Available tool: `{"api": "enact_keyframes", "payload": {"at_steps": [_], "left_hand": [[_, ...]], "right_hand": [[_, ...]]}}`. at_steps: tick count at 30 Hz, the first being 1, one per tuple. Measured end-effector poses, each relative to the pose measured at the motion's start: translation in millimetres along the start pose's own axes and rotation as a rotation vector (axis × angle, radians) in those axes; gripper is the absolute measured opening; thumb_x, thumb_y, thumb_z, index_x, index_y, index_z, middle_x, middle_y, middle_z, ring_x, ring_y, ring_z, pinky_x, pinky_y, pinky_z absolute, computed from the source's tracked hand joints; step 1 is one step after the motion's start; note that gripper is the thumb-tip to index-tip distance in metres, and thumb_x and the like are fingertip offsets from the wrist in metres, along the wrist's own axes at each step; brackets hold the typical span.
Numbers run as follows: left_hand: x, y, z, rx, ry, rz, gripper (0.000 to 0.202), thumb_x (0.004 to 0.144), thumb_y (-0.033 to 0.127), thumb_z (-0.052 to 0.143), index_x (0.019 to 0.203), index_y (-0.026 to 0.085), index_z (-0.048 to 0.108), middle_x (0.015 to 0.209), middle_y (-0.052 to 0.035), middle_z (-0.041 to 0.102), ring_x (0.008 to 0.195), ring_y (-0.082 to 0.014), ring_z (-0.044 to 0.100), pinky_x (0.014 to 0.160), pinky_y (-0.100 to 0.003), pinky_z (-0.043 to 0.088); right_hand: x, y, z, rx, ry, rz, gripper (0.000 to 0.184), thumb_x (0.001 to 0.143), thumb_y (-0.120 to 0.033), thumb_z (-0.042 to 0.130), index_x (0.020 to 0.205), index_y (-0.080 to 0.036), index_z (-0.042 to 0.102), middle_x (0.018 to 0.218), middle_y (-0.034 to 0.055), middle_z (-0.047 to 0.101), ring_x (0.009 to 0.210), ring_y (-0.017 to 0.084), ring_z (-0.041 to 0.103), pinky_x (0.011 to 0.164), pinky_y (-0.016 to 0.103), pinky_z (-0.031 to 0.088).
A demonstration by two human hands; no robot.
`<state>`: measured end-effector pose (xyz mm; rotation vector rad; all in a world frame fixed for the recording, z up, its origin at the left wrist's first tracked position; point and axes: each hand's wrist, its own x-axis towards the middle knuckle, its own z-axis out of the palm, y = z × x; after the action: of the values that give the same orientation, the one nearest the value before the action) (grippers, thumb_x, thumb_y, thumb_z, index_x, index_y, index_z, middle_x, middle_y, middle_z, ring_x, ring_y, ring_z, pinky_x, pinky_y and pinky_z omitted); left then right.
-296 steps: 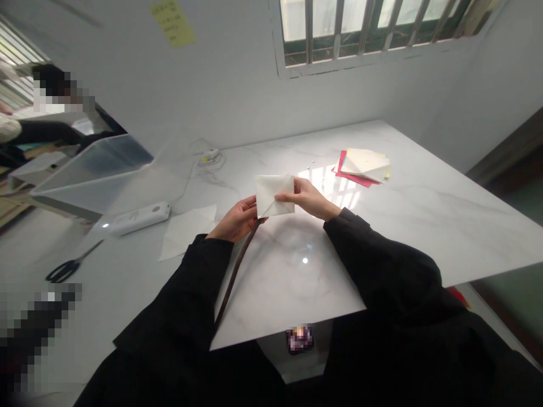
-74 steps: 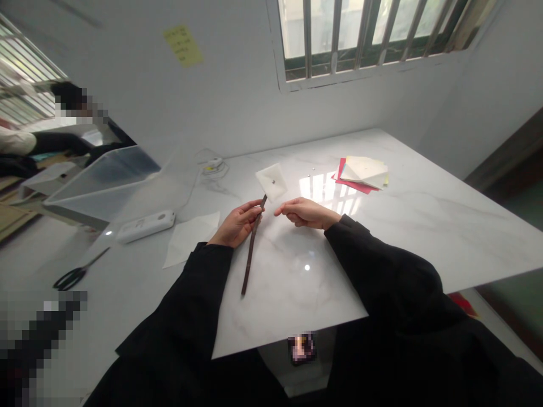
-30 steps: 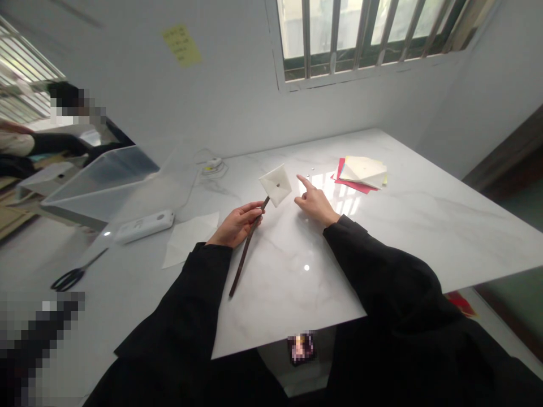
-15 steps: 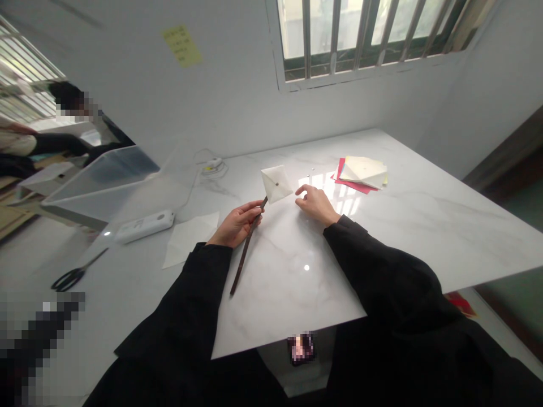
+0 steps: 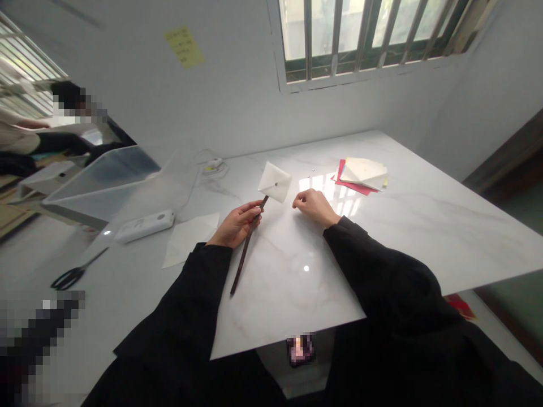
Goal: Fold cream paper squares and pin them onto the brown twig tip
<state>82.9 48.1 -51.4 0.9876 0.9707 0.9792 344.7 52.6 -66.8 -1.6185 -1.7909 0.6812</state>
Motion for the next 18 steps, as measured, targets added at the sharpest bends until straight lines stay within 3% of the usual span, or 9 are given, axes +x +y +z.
{"api": "enact_keyframes", "payload": {"at_steps": [2, 4, 8, 10, 12, 14, 18], "left_hand": [[-0.3, 0.1, 0.2, -0.002, 0.000, 0.001, 0.053, 0.059, 0.033, 0.103, 0.105, 0.016, 0.083, 0.090, -0.0038, 0.075, 0.072, -0.0099, 0.060, 0.072, -0.025, 0.050], [-0.1, -0.2, -0.2, 0.001, -0.005, 0.001, 0.054, 0.058, 0.034, 0.103, 0.105, 0.016, 0.083, 0.089, -0.0033, 0.075, 0.072, -0.0097, 0.060, 0.072, -0.025, 0.050], [0.7, -1.4, -1.7, 0.011, -0.015, 0.004, 0.052, 0.061, 0.034, 0.102, 0.106, 0.016, 0.083, 0.092, -0.0045, 0.076, 0.074, -0.0102, 0.060, 0.073, -0.026, 0.051], [0.9, -2.1, -2.0, 0.011, -0.018, 0.005, 0.052, 0.062, 0.033, 0.101, 0.107, 0.016, 0.083, 0.093, -0.0051, 0.076, 0.074, -0.0103, 0.061, 0.074, -0.026, 0.051], [0.9, -2.7, -1.9, 0.010, -0.016, 0.002, 0.052, 0.063, 0.033, 0.101, 0.108, 0.015, 0.082, 0.092, -0.0050, 0.076, 0.073, -0.0101, 0.061, 0.074, -0.026, 0.051], [0.9, -2.9, -1.5, 0.004, -0.013, 0.001, 0.051, 0.064, 0.031, 0.100, 0.109, 0.015, 0.082, 0.092, -0.0047, 0.076, 0.072, -0.0097, 0.061, 0.073, -0.026, 0.051], [1.6, -0.9, -1.1, -0.049, 0.008, -0.008, 0.045, 0.069, 0.024, 0.097, 0.110, 0.016, 0.081, 0.094, -0.0041, 0.076, 0.072, -0.0084, 0.063, 0.072, -0.023, 0.052]], "right_hand": [[0.2, 0.4, 0.6, 0.001, 0.010, 0.014, 0.026, 0.087, -0.024, 0.060, 0.091, -0.018, 0.085, 0.074, 0.0041, 0.071, 0.072, 0.018, 0.060, 0.071, 0.029, 0.040], [0.9, 1.3, 1.6, 0.019, 0.021, 0.045, 0.034, 0.086, -0.023, 0.060, 0.109, -0.018, 0.084, 0.072, 0.0033, 0.070, 0.073, 0.019, 0.061, 0.074, 0.029, 0.041], [2.6, 3.7, 3.5, 0.115, 0.057, 0.061, 0.070, 0.084, -0.023, 0.060, 0.153, -0.012, 0.061, 0.070, -0.0005, 0.068, 0.069, 0.019, 0.058, 0.074, 0.029, 0.043], [2.9, 3.8, 3.4, 0.129, 0.018, 0.035, 0.064, 0.084, -0.025, 0.058, 0.147, -0.013, 0.067, 0.066, -0.0020, 0.065, 0.064, 0.017, 0.054, 0.069, 0.029, 0.040], [2.5, 2.8, 2.7, 0.095, -0.064, 0.005, 0.043, 0.084, -0.027, 0.056, 0.115, -0.015, 0.083, 0.062, -0.0014, 0.061, 0.061, 0.016, 0.050, 0.064, 0.029, 0.035], [1.2, 1.4, 2.1, 0.050, -0.116, -0.013, 0.031, 0.084, -0.028, 0.055, 0.086, -0.017, 0.084, 0.059, -0.0001, 0.058, 0.059, 0.015, 0.047, 0.062, 0.030, 0.032], [-2.1, -1.6, 3.1, 0.050, -0.068, -0.054, 0.030, 0.084, -0.026, 0.056, 0.085, -0.017, 0.084, 0.063, 0.0007, 0.061, 0.061, 0.014, 0.048, 0.062, 0.029, 0.032]]}}
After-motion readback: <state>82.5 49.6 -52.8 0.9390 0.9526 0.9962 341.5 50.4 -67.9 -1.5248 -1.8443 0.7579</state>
